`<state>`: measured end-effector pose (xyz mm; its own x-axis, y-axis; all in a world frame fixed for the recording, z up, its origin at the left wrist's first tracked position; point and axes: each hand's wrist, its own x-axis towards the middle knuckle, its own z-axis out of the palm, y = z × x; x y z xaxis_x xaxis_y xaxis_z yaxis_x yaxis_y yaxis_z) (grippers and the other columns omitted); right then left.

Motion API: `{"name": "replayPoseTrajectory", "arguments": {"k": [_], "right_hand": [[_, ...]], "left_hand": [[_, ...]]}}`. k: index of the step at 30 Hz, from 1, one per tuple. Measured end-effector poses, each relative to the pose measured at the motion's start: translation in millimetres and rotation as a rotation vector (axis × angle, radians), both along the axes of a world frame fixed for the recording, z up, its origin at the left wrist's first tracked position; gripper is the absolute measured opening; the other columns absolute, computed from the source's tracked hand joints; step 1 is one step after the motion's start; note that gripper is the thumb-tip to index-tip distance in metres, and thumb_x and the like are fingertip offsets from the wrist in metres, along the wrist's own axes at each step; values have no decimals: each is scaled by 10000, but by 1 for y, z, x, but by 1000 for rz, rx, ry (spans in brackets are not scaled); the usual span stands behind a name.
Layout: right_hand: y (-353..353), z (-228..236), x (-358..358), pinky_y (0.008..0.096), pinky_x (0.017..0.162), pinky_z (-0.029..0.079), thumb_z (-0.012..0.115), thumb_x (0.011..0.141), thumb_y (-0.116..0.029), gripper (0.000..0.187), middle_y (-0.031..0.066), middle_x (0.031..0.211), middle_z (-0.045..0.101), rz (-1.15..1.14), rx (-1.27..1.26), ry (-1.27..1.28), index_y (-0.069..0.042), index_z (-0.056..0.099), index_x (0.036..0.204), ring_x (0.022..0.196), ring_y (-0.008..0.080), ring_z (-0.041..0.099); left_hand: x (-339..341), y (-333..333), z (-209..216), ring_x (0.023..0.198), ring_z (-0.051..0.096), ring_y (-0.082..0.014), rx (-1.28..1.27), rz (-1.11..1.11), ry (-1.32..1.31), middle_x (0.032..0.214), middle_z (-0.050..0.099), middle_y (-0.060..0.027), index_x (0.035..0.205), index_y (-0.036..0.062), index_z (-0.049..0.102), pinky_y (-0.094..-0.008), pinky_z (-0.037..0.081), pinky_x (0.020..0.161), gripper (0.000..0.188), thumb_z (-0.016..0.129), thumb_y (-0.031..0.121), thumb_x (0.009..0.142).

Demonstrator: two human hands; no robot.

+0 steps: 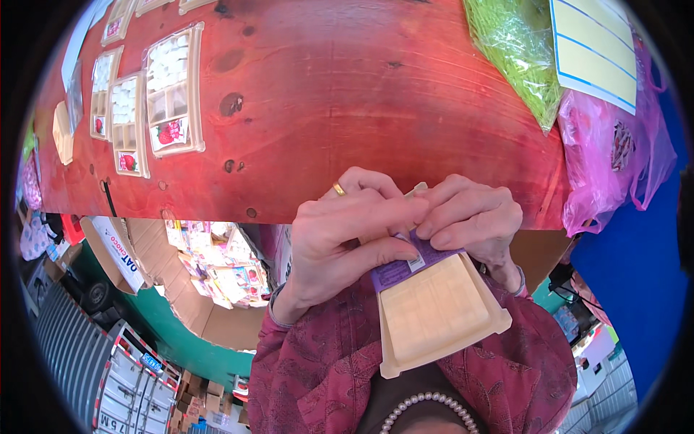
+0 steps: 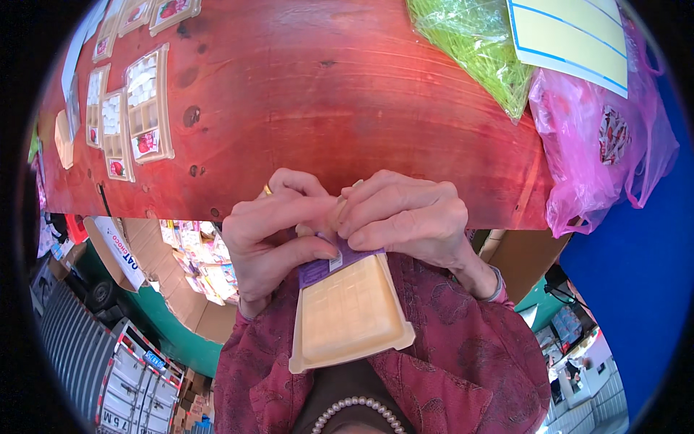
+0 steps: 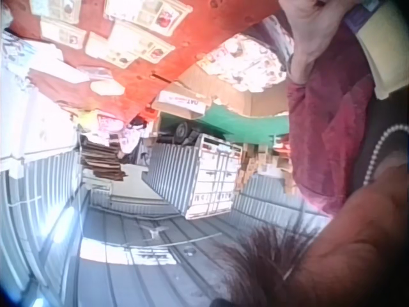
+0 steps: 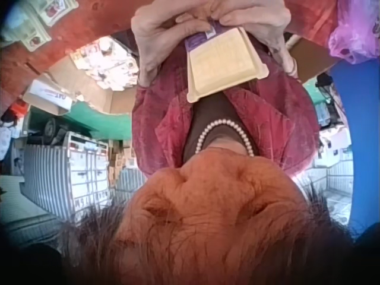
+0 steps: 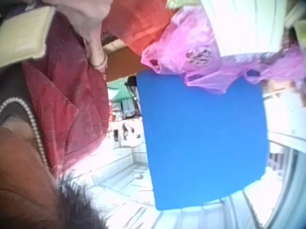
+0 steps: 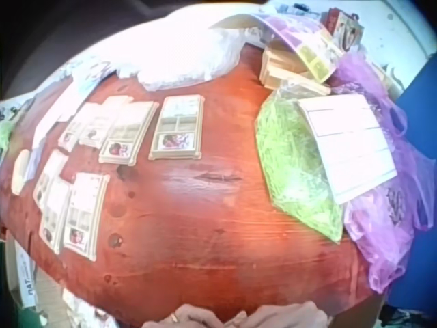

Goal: Applying adhesive labels to small plastic trays containing white cubes and placing them into a cardboard box.

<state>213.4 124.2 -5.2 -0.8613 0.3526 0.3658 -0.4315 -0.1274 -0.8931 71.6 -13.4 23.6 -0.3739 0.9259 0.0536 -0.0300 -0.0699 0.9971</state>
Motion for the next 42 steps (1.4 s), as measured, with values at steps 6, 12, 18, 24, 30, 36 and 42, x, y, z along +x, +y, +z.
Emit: {"name": "replayPoseTrajectory", "arguments": {"k": [6,12,18,24,30,36,42], "right_hand": [[-12,0,2,446,803,514,692,746,-77,145,172,858,658,13,-146,-23,26,682,847,836,302,627],[-16,-5,-7,406,769,531,694,736,-52,141,169,845,633,-77,-187,-34,41,673,840,814,287,618],[-27,8,-9,279,772,520,656,756,115,269,110,981,596,-101,-532,-338,87,592,1015,870,172,614],[-25,19,-17,230,759,509,639,813,37,269,84,935,622,-127,-527,-594,81,591,1075,856,118,609],[-18,24,-19,231,765,510,606,857,-3,249,107,972,655,-151,-553,-628,81,584,1091,870,108,611],[-17,20,-21,219,748,510,606,860,-12,243,96,946,659,-223,-601,-632,79,590,1085,847,92,611],[-20,30,-28,240,745,494,558,875,-30,243,105,960,654,-171,-333,-822,77,586,1091,832,114,610]], "left_hand": [[12,-4,-12,853,517,-196,-160,145,-175,786,581,-85,946,-32,632,-308,423,759,515,840,221,548],[-12,-12,-9,828,559,-264,-3,152,-6,779,616,-129,837,-53,647,-363,448,755,415,663,361,795],[-14,-28,5,777,593,-216,-143,54,-191,852,625,-130,957,-77,611,-295,452,706,409,624,311,830],[1,-21,0,916,604,-147,-165,311,-702,1015,646,-128,1096,-95,585,-261,474,816,310,537,157,921],[2,-17,-5,958,606,-171,-173,307,-878,1064,634,-156,1124,-100,567,-298,460,886,292,537,87,901],[5,-16,-9,974,608,-178,-172,284,-886,1078,630,-151,1144,-86,556,-306,469,895,337,605,-24,816],[0,-28,-5,1006,597,-181,-167,303,-869,1107,617,-154,1176,-66,530,-310,474,896,385,613,-38,801]]}}
